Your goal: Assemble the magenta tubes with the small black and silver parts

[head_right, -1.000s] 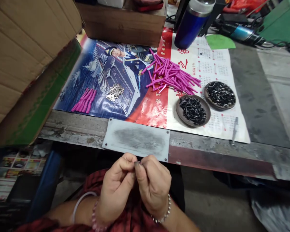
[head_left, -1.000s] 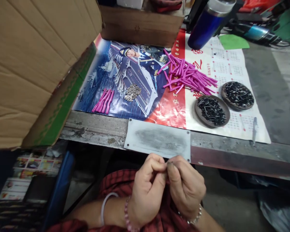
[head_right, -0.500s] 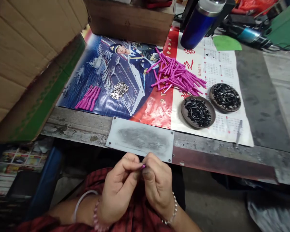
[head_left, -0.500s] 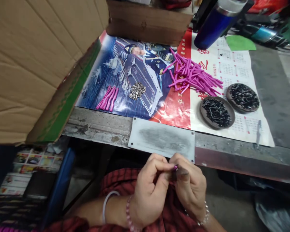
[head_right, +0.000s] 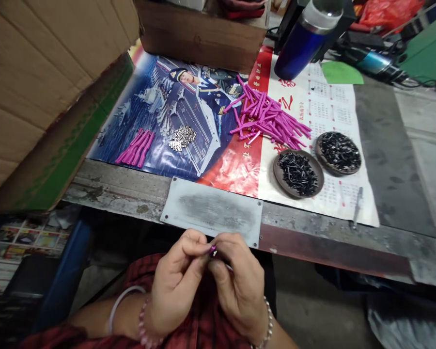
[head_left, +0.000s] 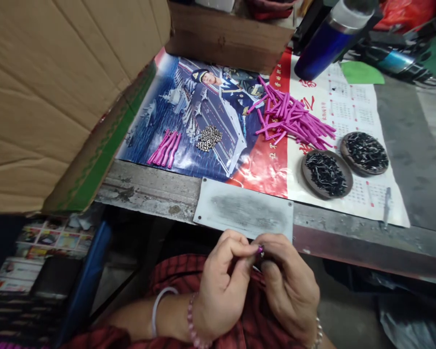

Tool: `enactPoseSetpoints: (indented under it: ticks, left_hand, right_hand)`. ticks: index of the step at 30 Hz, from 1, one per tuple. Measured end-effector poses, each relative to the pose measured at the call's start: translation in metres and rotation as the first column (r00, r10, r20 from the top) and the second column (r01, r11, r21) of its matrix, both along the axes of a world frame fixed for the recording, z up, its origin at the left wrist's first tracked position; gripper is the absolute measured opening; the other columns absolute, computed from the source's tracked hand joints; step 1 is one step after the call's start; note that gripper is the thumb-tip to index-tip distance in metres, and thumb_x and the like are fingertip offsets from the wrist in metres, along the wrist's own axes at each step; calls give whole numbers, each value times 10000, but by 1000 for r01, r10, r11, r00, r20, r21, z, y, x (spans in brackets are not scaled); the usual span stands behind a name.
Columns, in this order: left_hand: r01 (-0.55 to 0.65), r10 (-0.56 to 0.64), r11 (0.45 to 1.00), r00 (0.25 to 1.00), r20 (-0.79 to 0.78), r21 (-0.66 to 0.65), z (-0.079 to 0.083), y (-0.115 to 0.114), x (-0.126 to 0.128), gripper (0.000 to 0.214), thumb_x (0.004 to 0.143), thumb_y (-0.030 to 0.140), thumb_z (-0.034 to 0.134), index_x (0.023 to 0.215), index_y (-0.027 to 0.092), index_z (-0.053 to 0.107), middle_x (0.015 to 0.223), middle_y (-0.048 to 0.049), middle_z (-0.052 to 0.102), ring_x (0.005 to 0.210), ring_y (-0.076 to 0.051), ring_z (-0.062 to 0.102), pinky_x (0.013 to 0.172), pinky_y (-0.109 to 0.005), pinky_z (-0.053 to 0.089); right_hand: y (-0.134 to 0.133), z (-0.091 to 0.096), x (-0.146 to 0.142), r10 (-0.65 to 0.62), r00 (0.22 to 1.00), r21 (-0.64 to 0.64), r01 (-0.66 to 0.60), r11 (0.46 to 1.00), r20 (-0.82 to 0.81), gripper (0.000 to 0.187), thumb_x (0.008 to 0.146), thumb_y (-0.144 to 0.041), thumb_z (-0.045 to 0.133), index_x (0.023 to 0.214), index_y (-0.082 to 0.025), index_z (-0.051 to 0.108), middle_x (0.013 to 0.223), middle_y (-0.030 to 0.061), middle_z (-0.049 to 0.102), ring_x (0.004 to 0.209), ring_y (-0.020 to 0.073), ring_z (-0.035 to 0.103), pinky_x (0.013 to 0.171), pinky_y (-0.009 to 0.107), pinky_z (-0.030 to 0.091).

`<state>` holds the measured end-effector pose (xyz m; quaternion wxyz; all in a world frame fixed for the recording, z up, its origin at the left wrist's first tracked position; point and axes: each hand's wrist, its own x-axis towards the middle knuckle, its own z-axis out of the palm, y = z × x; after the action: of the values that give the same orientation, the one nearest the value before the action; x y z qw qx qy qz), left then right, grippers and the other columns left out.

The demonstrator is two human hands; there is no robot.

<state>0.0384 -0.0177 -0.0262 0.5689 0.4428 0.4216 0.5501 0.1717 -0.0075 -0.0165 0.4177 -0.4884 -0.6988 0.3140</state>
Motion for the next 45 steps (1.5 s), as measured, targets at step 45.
enactPoseSetpoints:
  ticks: [45]
  left_hand:
    - [-4, 4, 1000, 999, 42, -23, -3, -1, -8, 187, 987, 82, 507, 1007, 238, 608, 943, -14, 543, 886, -153, 579, 796, -254, 491]
  right_hand:
    - [8, 3, -19, -24, 996, -120, 14, 993, -89, 186, 1007, -180, 484, 825, -202, 515, 766, 0, 518, 653, 127, 517, 574, 246, 423]
